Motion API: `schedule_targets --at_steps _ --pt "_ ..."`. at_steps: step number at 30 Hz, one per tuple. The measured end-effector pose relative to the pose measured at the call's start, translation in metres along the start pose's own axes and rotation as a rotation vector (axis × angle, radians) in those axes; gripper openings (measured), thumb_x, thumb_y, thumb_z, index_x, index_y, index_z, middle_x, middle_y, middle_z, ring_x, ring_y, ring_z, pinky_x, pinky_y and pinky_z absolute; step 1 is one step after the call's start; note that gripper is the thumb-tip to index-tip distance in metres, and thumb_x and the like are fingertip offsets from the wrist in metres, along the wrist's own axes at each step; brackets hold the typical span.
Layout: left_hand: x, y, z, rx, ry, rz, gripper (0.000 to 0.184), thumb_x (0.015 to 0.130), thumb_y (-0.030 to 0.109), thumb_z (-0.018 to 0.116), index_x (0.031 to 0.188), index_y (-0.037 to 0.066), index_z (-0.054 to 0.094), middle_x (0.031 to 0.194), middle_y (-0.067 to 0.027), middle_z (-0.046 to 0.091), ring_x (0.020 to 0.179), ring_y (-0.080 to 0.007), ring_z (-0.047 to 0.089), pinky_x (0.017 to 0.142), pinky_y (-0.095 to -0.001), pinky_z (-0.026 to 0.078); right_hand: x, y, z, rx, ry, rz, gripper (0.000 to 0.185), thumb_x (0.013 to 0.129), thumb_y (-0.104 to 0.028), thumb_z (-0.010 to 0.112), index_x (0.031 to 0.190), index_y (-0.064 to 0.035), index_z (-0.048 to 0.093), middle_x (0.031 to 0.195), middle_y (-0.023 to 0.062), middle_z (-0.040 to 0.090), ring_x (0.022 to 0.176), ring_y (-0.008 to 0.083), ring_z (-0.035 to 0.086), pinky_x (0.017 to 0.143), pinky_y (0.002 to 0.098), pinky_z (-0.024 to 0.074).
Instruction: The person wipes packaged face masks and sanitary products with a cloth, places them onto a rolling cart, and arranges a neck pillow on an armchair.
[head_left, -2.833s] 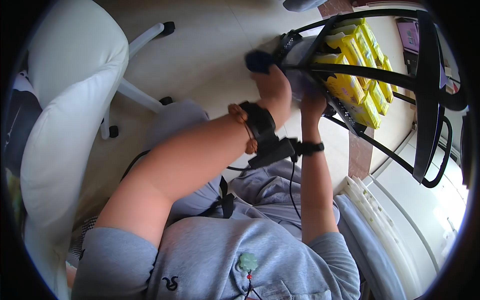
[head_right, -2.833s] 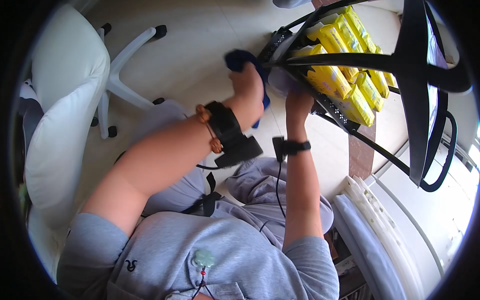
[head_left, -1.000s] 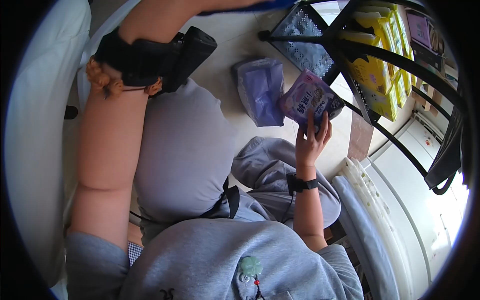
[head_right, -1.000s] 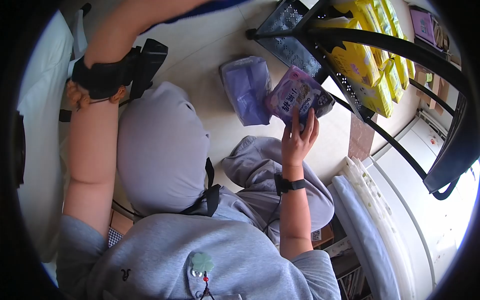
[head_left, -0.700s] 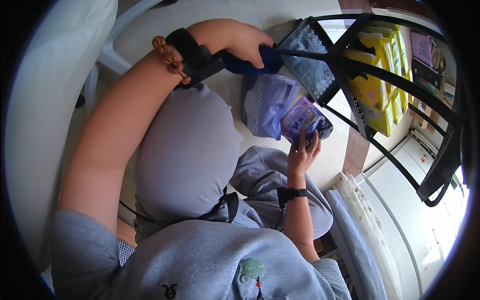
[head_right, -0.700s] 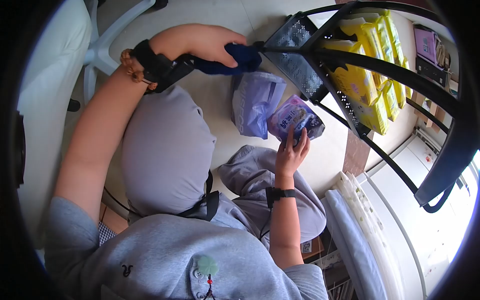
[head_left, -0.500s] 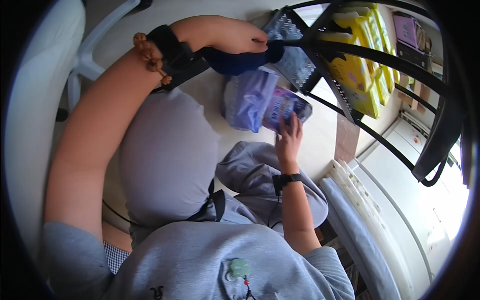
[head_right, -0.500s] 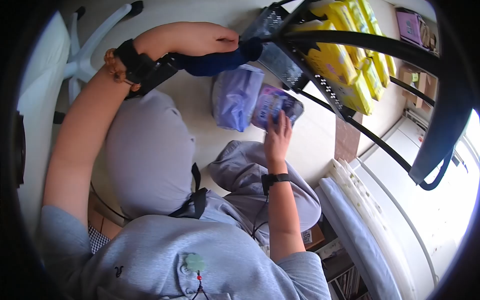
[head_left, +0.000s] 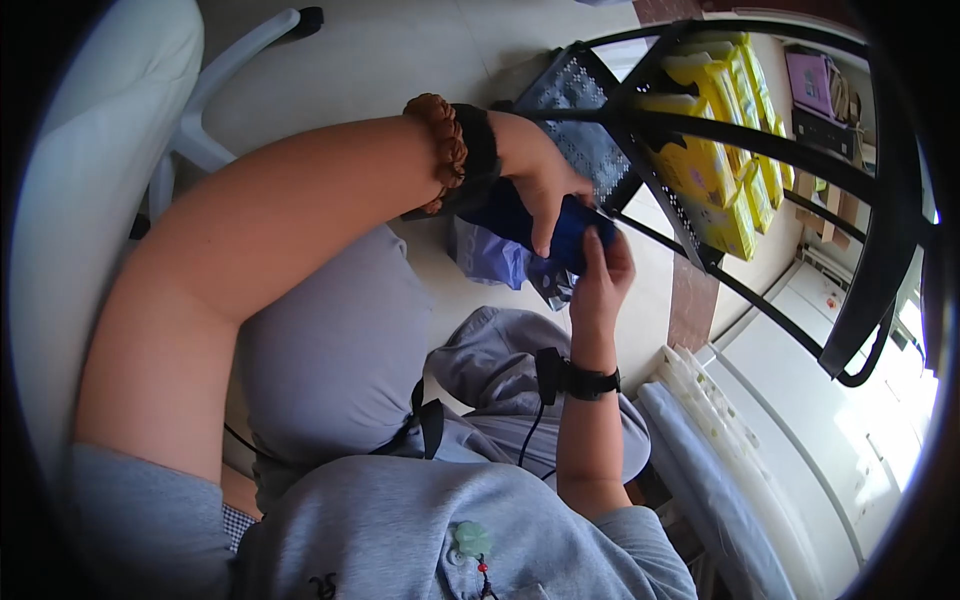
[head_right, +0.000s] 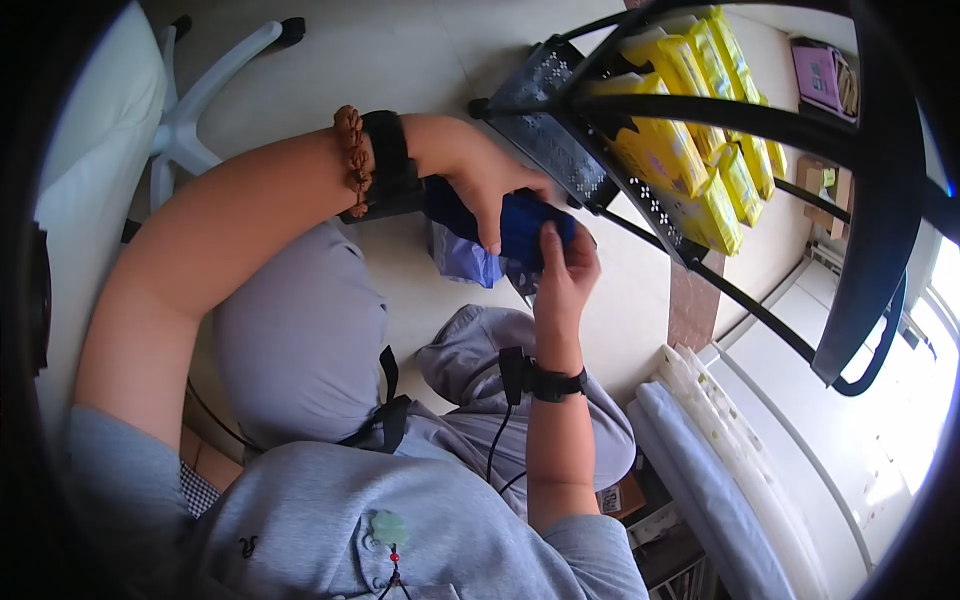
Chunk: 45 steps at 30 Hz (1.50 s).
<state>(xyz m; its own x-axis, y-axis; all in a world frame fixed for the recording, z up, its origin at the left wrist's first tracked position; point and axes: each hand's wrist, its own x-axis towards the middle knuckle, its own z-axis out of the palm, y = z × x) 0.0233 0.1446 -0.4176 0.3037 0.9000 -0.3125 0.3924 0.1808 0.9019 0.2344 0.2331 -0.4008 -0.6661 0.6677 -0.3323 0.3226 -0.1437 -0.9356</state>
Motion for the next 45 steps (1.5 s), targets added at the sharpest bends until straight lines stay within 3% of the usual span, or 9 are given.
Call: schedule_targets --at_steps 3,8,11,17,23,29,35,40,45 --pt "-0.006 -0.023 -0.007 0.223 0.03 -0.242 0.068 0.064 0.041 0.078 0.12 0.008 0.058 0.115 -0.0174 0.06 0.105 -0.0317 0.059 0.087 -0.04 0.047 0.013 -0.002 -0.003 0.015 0.14 -0.173 0.021 0.089 0.0 0.058 0.11 0.0026 0.057 0.099 0.0074 0.066 0.09 0.0118 0.061 0.083 0.023 0.0458" --pt "-0.022 -0.056 -0.02 0.542 1.041 -0.157 0.042 0.081 0.021 0.065 0.121 0.011 0.06 0.118 -0.0168 0.061 0.106 -0.0294 0.06 0.09 -0.035 0.047 0.056 0.013 0.037 0.212 0.238 -0.252 0.04 0.09 0.001 0.056 0.126 -0.0001 0.041 0.119 0.0116 0.055 0.103 0.0158 0.053 0.088 0.0265 0.043" --pt "-0.005 -0.044 -0.027 -0.397 0.936 0.244 0.044 0.086 -0.003 0.051 0.127 0.012 0.055 0.12 -0.0123 0.059 0.114 -0.0246 0.055 0.098 -0.0333 0.041 0.082 0.015 0.073 0.204 0.139 -0.241 0.036 0.091 -0.007 0.054 0.124 -0.0017 0.042 0.118 0.0107 0.053 0.103 0.0172 0.051 0.089 0.0301 0.0417" --pt "-0.004 -0.059 -0.017 -0.207 0.668 -0.283 0.047 0.089 0.002 0.044 0.136 0.01 0.042 0.115 -0.0186 0.058 0.105 -0.025 0.057 0.092 -0.0338 0.043 0.138 0.084 0.083 -0.363 -0.065 -0.247 0.033 0.085 -0.011 0.053 0.117 -0.0013 0.052 0.105 0.0102 0.059 0.091 0.0177 0.054 0.083 0.0307 0.0423" --pt "-0.023 -0.018 -0.026 -0.473 0.875 0.09 0.048 0.09 0.003 0.047 0.138 0.009 0.04 0.125 -0.0156 0.055 0.113 -0.0267 0.054 0.097 -0.0324 0.04 0.084 0.007 0.075 -0.062 0.026 -0.211 0.014 0.088 -0.008 0.059 0.097 0.0021 0.058 0.093 0.0085 0.063 0.085 0.0127 0.058 0.08 0.025 0.0441" --pt "-0.002 0.027 -0.018 0.128 1.231 0.557 0.075 0.078 -0.013 0.052 0.145 0.013 0.027 0.146 -0.0111 0.034 0.13 -0.035 0.039 0.11 -0.0402 0.033 0.064 0.001 0.1 0.294 0.07 -0.245 0.02 0.093 -0.012 0.058 0.107 0.0028 0.057 0.102 0.0054 0.061 0.09 0.0073 0.054 0.078 0.0219 0.0443" --pt "-0.035 0.003 -0.016 -0.021 0.891 -0.075 0.062 0.079 -0.011 0.052 0.135 0.012 0.043 0.126 -0.0151 0.055 0.112 -0.0342 0.055 0.092 -0.0415 0.047 0.054 -0.019 0.075 -0.255 0.128 -0.189 0.013 0.092 -0.009 0.059 0.086 0.0019 0.059 0.079 0.0029 0.06 0.07 0.0076 0.052 0.064 0.0204 0.0426" --pt "-0.075 0.071 -0.057 0.209 1.527 0.342 0.043 0.077 -0.008 0.055 0.117 0.008 0.057 0.111 -0.0144 0.061 0.103 -0.0321 0.06 0.087 -0.0354 0.048 -0.002 -0.095 0.076 -0.17 0.591 -0.707 0.018 0.089 -0.002 0.061 0.106 0.004 0.059 0.099 0.013 0.065 0.085 0.0151 0.062 0.076 0.0262 0.0511" --pt "-0.031 0.147 -0.054 -0.097 1.496 0.724 0.054 0.069 -0.008 0.054 0.12 0.008 0.057 0.121 -0.0126 0.057 0.11 -0.031 0.056 0.093 -0.0343 0.045 0.012 -0.155 0.091 -0.028 0.59 -0.861 0.036 0.091 0.003 0.052 0.125 0.0038 0.041 0.118 0.0191 0.057 0.102 0.0227 0.06 0.089 0.0333 0.0491"
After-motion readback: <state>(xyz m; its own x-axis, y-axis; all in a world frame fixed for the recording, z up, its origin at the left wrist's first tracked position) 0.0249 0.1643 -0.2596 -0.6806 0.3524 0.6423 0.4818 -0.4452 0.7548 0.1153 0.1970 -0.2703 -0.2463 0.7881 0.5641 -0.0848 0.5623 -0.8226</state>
